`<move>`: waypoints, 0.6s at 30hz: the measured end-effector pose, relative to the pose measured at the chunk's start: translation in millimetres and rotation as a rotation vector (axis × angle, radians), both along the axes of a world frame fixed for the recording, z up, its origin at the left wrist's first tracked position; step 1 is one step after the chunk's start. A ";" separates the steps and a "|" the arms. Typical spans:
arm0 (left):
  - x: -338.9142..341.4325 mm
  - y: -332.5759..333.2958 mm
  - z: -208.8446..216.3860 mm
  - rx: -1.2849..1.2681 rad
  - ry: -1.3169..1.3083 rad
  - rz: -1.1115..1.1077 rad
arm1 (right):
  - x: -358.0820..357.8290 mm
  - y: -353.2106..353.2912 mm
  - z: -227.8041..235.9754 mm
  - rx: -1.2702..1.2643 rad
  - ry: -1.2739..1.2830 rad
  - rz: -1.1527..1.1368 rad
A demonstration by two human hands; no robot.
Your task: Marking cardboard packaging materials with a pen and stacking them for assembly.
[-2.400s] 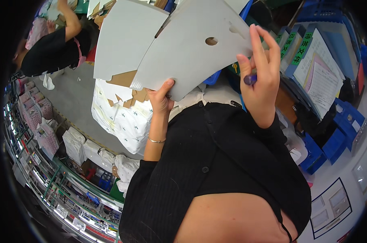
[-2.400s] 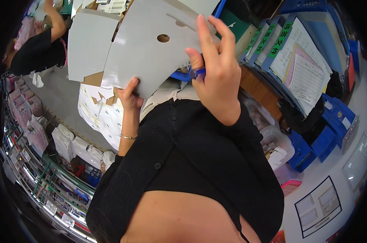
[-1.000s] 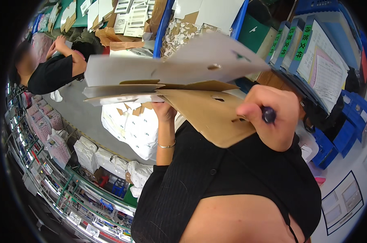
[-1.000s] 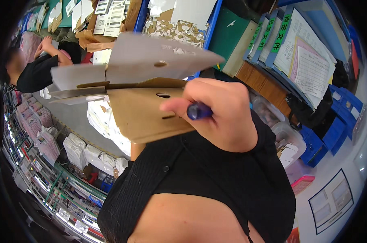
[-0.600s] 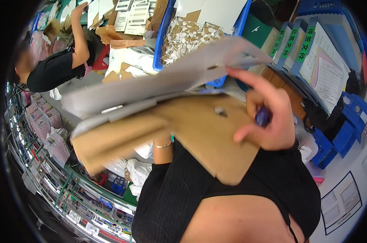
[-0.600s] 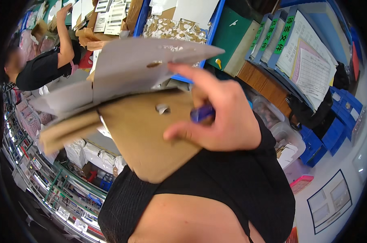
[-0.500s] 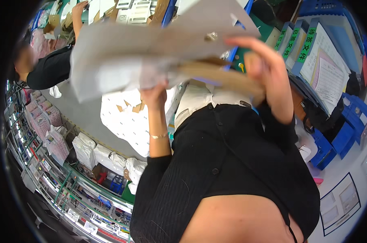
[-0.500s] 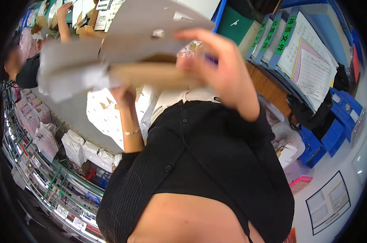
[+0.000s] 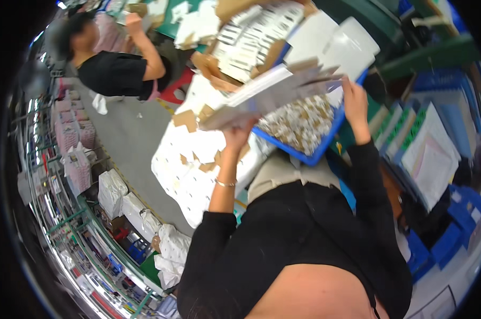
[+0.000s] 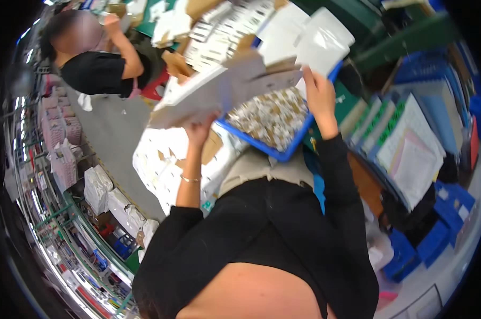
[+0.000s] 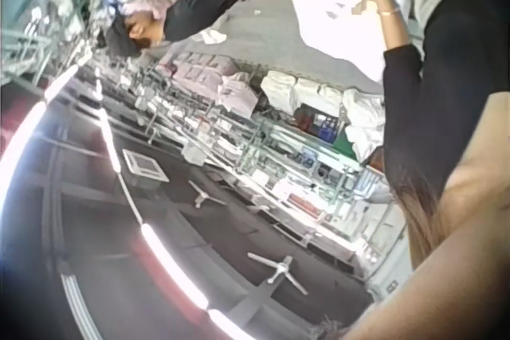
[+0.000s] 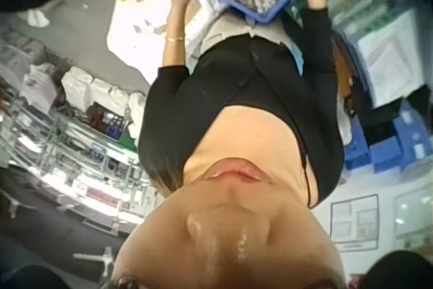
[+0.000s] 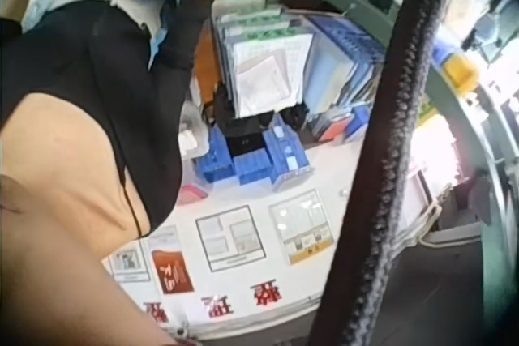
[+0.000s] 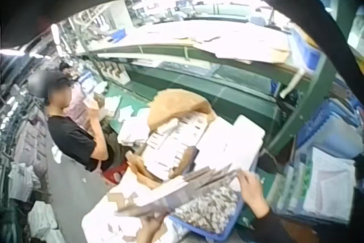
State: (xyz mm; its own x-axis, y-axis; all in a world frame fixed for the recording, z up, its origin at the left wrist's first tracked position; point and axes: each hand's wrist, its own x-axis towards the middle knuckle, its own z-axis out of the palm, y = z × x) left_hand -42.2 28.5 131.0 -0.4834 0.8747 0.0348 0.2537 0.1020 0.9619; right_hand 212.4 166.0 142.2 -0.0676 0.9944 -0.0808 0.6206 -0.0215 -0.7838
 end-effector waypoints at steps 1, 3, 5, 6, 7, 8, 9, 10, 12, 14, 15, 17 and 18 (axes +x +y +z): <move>-8.7 -8.1 -10.1 -0.098 0.034 0.044 | -0.4 -10.0 -21.8 0.047 0.137 -0.052; -22.9 -8.7 1.2 0.078 -0.100 0.272 | 19.6 -30.3 -20.7 -0.011 0.213 -0.108; -70.1 -2.1 18.5 0.273 -0.112 0.329 | 21.9 -48.6 -13.2 -0.120 0.226 -0.079; -102.6 12.8 22.3 0.261 -0.158 0.485 | 24.8 -54.3 -8.1 -0.169 0.239 -0.063; -129.5 32.4 26.6 0.248 -0.205 0.646 | 26.8 -58.7 -1.2 -0.247 0.298 -0.104; -137.2 75.6 45.8 0.420 -0.333 0.810 | 31.2 -61.1 3.3 -0.256 0.325 -0.143; -169.6 106.1 45.8 0.440 -0.430 0.811 | 31.2 -62.7 10.4 -0.267 0.364 -0.174; -186.3 143.1 50.2 0.394 -0.476 0.855 | 31.7 -63.2 15.0 -0.258 0.360 -0.174; -209.5 189.2 47.2 0.353 -0.534 0.883 | 33.1 -61.0 21.0 -0.281 0.431 -0.224; -248.0 262.4 30.5 0.094 -0.618 0.962 | 31.0 -61.1 19.2 -0.242 0.347 -0.191; -254.3 295.2 22.5 -0.048 -0.662 0.977 | 31.9 -64.2 18.8 -0.223 0.341 -0.212; -281.8 341.6 3.7 -0.332 -0.723 1.020 | 26.2 -67.6 15.4 -0.241 0.317 -0.252; -278.8 359.0 -11.7 -0.499 -0.748 1.031 | 29.0 -67.4 16.0 -0.241 0.303 -0.275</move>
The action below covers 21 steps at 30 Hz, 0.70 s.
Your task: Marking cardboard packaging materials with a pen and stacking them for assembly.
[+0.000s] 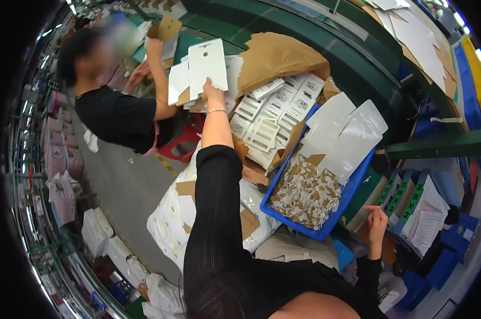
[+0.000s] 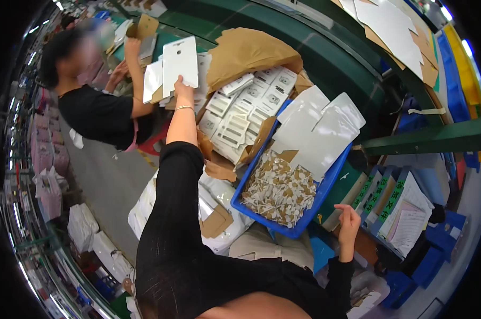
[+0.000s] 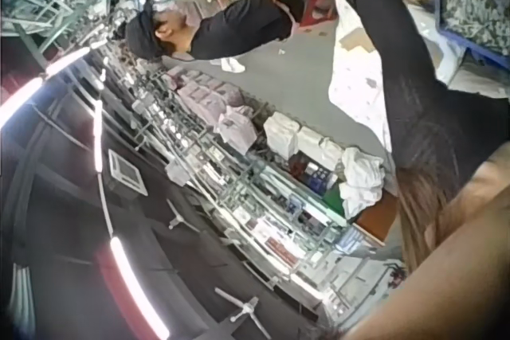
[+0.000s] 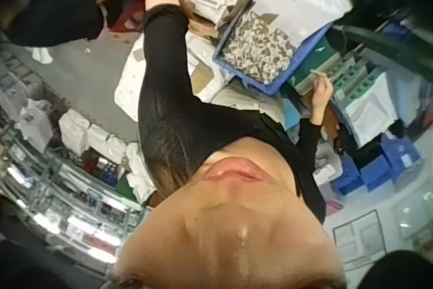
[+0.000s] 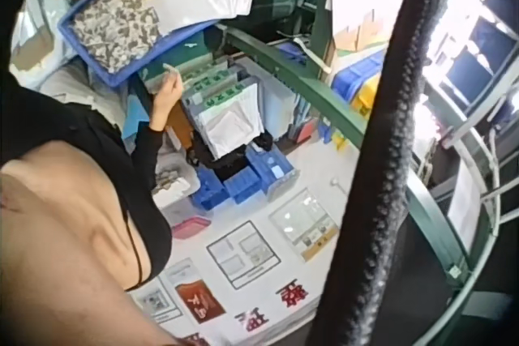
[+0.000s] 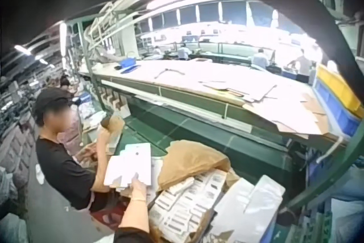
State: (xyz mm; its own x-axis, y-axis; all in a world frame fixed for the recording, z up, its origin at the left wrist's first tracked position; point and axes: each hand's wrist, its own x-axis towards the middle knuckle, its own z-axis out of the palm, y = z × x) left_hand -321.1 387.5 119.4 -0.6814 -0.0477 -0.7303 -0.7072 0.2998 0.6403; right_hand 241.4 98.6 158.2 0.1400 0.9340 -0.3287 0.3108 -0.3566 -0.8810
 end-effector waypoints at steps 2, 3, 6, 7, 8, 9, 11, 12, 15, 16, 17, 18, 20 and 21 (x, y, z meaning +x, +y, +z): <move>7.6 24.9 -31.9 -0.251 -0.189 -0.045 | 3.6 -1.9 -1.1 -0.014 0.017 -0.047; 18.0 32.7 -49.9 -0.392 -0.281 -0.077 | 4.5 -9.3 -0.5 -0.033 0.022 -0.081; 73.9 -3.2 -118.1 -0.518 0.566 -0.470 | 8.3 -15.2 -1.7 -0.069 0.001 -0.116; 74.9 -7.6 -121.4 -0.949 0.684 -0.553 | 4.4 -11.7 -3.9 -0.039 0.005 -0.075; 78.8 -9.8 -121.6 -0.956 0.686 -0.599 | 2.4 -8.7 -6.1 -0.069 -0.026 -0.072; 85.6 -6.7 -116.7 -0.968 0.794 -0.574 | 0.4 -5.4 -9.3 -0.095 -0.058 -0.073; 83.5 2.1 -107.3 -0.972 1.013 -0.485 | -8.0 3.9 -13.4 -0.031 -0.135 -0.012; 66.9 9.4 -98.0 -0.784 1.192 -0.354 | -14.5 7.8 -15.9 -0.022 -0.060 -0.023; 103.1 24.0 -53.5 -0.017 1.863 -0.266 | -18.0 19.5 -37.5 -0.094 -0.142 -0.034; 153.2 21.6 -31.0 0.269 1.839 -0.428 | -12.9 25.4 -48.7 -0.102 -0.157 -0.045; 197.5 15.8 -18.5 0.338 1.904 -0.604 | -7.3 29.4 -63.5 -0.101 -0.219 -0.029; 240.8 8.3 -14.4 0.409 1.960 -0.785 | 2.7 32.6 -90.1 -0.039 -0.292 0.016; 302.2 -20.3 -19.8 0.668 1.724 -1.347 | 2.5 45.1 -125.0 -0.006 -0.361 0.110; 325.7 -41.6 -36.2 0.452 1.549 -1.607 | -3.6 53.0 -134.1 -0.035 -0.372 0.156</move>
State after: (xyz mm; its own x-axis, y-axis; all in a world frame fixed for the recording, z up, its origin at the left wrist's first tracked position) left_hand 4.6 346.0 83.1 0.1532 0.8969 0.4149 0.8241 -0.3476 0.4473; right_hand 237.8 151.6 24.1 0.1128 0.9425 -0.3147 0.6590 -0.3080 -0.6862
